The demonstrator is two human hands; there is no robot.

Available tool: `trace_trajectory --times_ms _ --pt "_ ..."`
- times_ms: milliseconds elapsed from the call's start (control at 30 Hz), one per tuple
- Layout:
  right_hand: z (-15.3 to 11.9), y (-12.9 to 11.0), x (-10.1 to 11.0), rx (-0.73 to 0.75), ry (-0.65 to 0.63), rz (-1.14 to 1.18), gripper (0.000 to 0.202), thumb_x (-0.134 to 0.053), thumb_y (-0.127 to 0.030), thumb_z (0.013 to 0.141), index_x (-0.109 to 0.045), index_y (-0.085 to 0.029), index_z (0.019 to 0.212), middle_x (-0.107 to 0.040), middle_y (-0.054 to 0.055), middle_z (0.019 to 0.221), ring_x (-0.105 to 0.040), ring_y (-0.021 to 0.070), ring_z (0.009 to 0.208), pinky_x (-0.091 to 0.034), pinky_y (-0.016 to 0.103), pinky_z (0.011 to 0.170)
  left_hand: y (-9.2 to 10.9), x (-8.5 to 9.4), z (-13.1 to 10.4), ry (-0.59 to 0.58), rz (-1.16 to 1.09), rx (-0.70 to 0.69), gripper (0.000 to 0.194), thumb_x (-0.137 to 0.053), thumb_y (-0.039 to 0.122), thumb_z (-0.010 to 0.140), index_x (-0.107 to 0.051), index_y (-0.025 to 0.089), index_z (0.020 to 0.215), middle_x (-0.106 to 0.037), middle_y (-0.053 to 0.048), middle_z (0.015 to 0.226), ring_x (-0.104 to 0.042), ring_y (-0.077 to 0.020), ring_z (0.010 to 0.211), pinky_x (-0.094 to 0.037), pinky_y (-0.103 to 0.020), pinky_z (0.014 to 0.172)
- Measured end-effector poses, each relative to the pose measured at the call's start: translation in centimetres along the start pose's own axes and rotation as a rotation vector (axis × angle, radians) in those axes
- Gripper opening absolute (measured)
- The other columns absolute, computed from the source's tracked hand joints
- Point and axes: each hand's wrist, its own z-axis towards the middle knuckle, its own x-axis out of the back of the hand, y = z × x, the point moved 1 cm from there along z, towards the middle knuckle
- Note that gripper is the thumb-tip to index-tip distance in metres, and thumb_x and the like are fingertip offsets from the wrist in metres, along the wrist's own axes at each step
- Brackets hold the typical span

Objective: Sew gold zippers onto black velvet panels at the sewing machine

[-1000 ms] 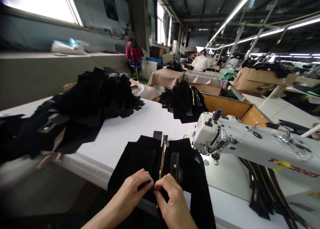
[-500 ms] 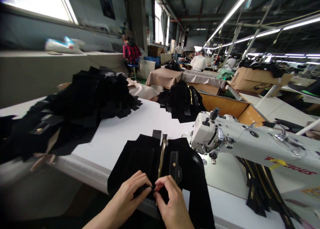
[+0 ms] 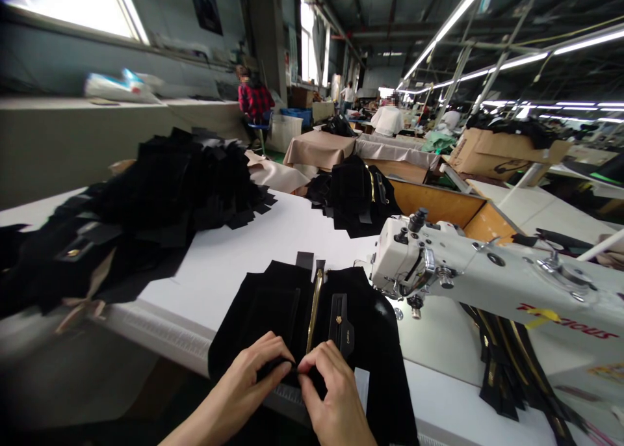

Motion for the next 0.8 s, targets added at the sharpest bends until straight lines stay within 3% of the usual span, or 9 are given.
trace_trajectory --times_ms 200,300,400,467,567,733,800 --pt "0.0 -0.2 0.2 0.010 0.007 -0.002 0.013 -0.051 -0.011 0.093 -0.055 -0.022 0.088 -0.060 0.000 0.086 -0.061 0.0142 0.082 -0.049 0.024 0.079 -0.7 -0.6 -0.5 0.089 0.096 -0.127 0.019 -0.047 0.020 0.096 -0.060 0.020 0.083 -0.062 -0.002 0.077 -0.056 -0.0181 0.075 -0.045 -0.027 0.072" --pt "-0.2 -0.1 0.6 0.059 0.006 -0.028 0.014 -0.050 -0.010 0.094 -0.057 -0.023 0.095 -0.063 0.001 0.089 -0.062 0.0155 0.085 -0.051 0.026 0.080 -0.7 -0.9 -1.4 0.176 0.235 -0.352 0.021 -0.041 0.010 0.094 -0.060 0.019 0.090 -0.063 -0.005 0.082 -0.056 -0.0186 0.076 -0.046 -0.029 0.070" --pt "-0.7 -0.1 1.2 0.133 0.029 -0.100 0.020 -0.046 -0.008 0.095 -0.058 -0.023 0.101 -0.065 0.004 0.094 -0.063 0.0177 0.090 -0.054 0.028 0.080 -0.7 -1.5 -2.7 0.166 0.400 -0.589 0.032 -0.031 0.005 0.095 -0.061 0.015 0.101 -0.067 -0.008 0.091 -0.060 -0.0195 0.085 -0.051 -0.030 0.077" --pt "-1.2 -0.1 1.8 0.180 0.057 -0.170 0.022 -0.045 -0.006 0.093 -0.059 -0.023 0.101 -0.066 0.005 0.095 -0.065 0.0185 0.092 -0.056 0.029 0.080 -0.8 -1.8 -3.4 0.173 0.497 -0.665 0.035 -0.028 0.008 0.101 -0.062 0.013 0.105 -0.069 -0.010 0.097 -0.063 -0.0201 0.093 -0.053 -0.030 0.085" --pt "-2.5 0.2 2.6 0.246 0.085 -0.300 0.023 -0.050 -0.009 0.089 -0.060 -0.023 0.105 -0.069 0.007 0.101 -0.068 0.0211 0.096 -0.059 0.030 0.081 -1.3 -2.3 -4.0 0.228 0.566 -0.679 0.037 -0.028 0.013 0.105 -0.065 0.012 0.106 -0.070 -0.010 0.101 -0.064 -0.0201 0.102 -0.052 -0.030 0.097" --pt "-5.0 2.0 2.5 0.370 0.046 -0.521 0.034 -0.066 -0.037 0.087 -0.062 -0.021 0.116 -0.068 0.012 0.120 -0.067 0.0308 0.110 -0.061 0.040 0.088 -2.0 -2.8 -4.3 0.249 0.582 -0.679 0.038 -0.030 0.016 0.107 -0.068 0.014 0.106 -0.070 -0.008 0.106 -0.062 -0.0195 0.110 -0.047 -0.031 0.106" --pt "-5.6 2.7 2.1 0.403 0.063 -0.587 0.028 -0.064 -0.034 0.089 -0.063 -0.023 0.114 -0.069 0.009 0.120 -0.068 0.0298 0.108 -0.061 0.041 0.089 -2.0 -2.9 -4.2 0.279 0.575 -0.686 0.037 -0.031 0.016 0.107 -0.068 0.014 0.104 -0.071 -0.008 0.104 -0.063 -0.0191 0.110 -0.047 -0.031 0.107"
